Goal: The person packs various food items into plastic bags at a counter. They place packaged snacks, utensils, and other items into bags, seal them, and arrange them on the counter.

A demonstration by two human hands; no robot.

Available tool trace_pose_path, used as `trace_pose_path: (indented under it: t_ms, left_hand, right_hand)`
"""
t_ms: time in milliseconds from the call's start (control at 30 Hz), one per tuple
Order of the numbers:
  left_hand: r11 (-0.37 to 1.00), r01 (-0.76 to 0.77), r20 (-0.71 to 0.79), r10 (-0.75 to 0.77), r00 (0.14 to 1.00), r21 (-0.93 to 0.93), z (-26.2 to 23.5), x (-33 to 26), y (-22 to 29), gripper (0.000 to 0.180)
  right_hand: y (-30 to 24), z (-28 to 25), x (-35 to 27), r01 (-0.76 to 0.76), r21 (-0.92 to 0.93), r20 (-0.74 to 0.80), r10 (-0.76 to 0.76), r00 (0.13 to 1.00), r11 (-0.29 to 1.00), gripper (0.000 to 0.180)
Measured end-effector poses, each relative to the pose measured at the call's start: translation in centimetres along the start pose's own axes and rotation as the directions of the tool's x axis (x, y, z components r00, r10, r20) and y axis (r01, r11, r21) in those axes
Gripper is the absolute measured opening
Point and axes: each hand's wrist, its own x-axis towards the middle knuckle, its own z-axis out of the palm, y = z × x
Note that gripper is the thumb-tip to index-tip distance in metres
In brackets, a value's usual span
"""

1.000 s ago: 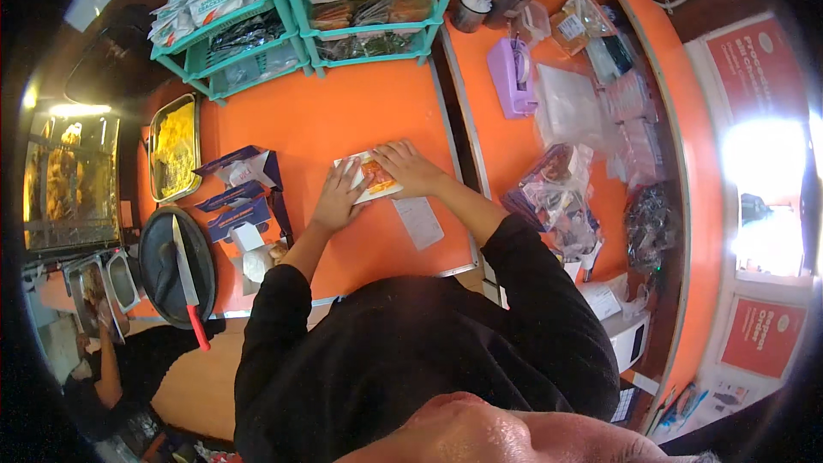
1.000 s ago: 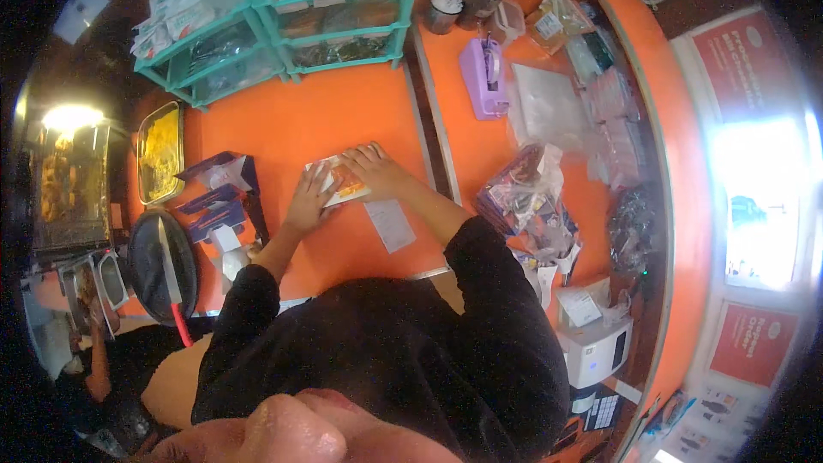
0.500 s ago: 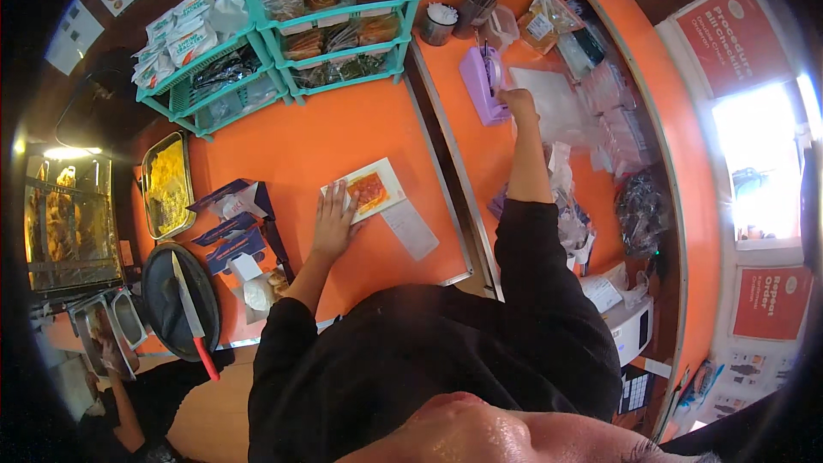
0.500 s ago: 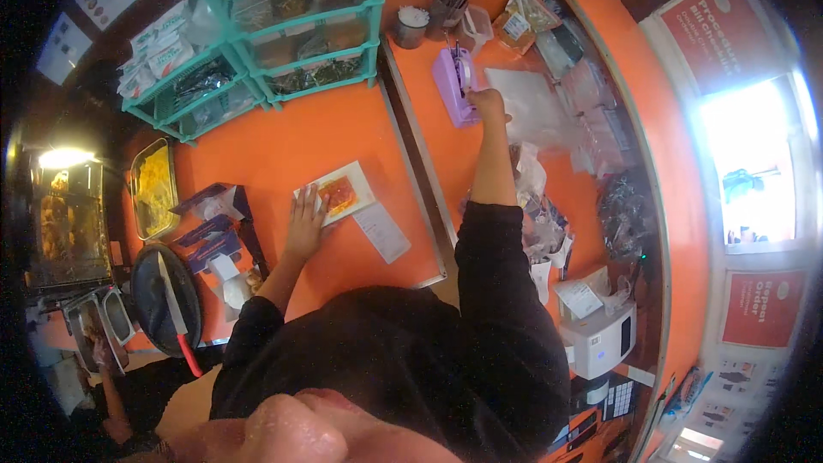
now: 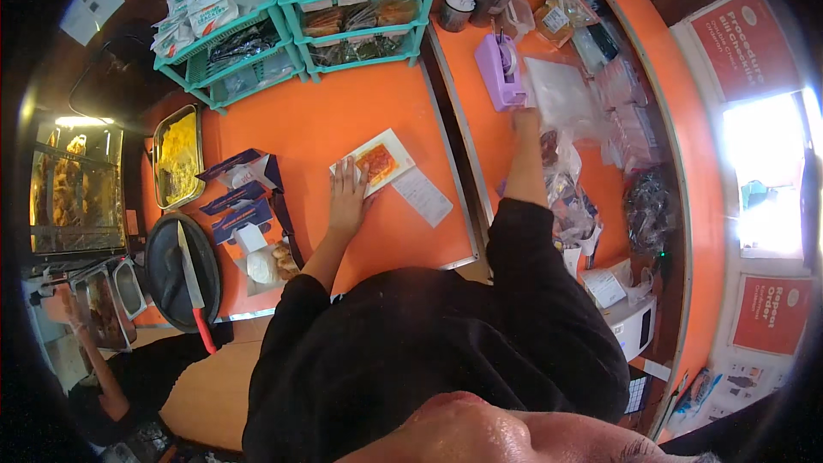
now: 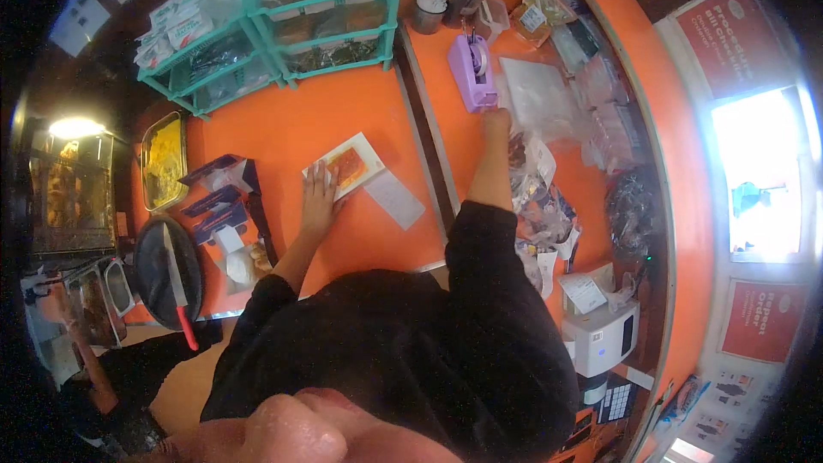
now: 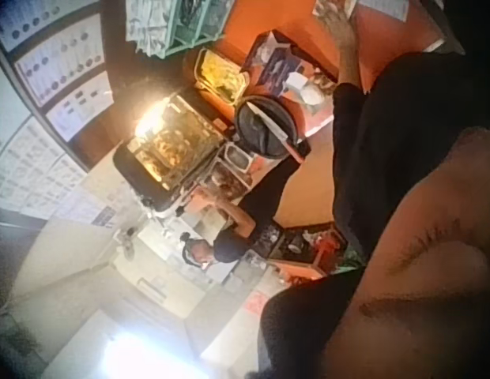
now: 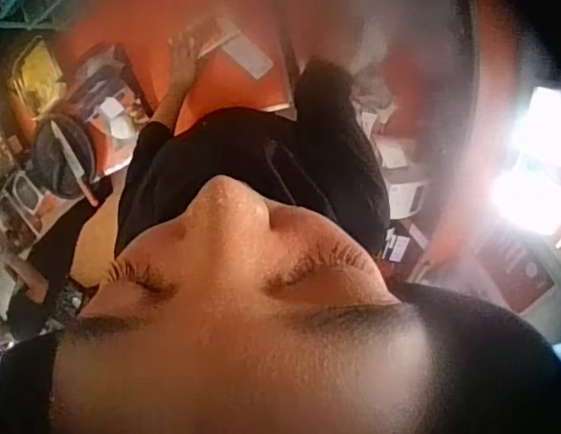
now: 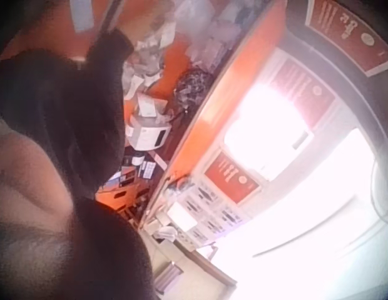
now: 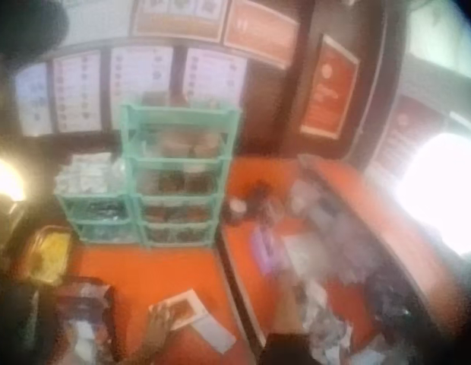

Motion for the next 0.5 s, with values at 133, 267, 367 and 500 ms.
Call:
trace_pose_path:
  t_ms: [133,267,367,500]
  left_hand:
    - [0.998,0.018,-0.063,-0.022,0.998,-0.056,0.4,1.1,1.1,0.082]
    - [0.985,0.108,-0.096,-0.122,0.988,-0.137,1.3,-0.3,0.8,0.088]
    - [0.963,0.057,-0.173,-0.105,0.979,-0.262,2.2,-1.3,0.2,0.087]
    - [0.920,-0.053,-0.257,-0.053,0.965,-0.389,2.0,-0.2,0.6,0.071]
  right_hand:
    - [0.2,1.2,-0.1,0.359,-0.555,-0.004,-0.433,0.901,0.751,0.019]
    - [-9.4,6.6,-14.0,0.178,0.364,0.278,-0.289,0.916,0.914,0.011]
    - [-11.1,9.9,-25.5,-0.082,0.551,0.581,-0.311,0.752,0.831,0.020]
    - [-5.5,15.6,-31.0,0.130,0.447,0.430,-0.340,0.836,0.885,0.034]
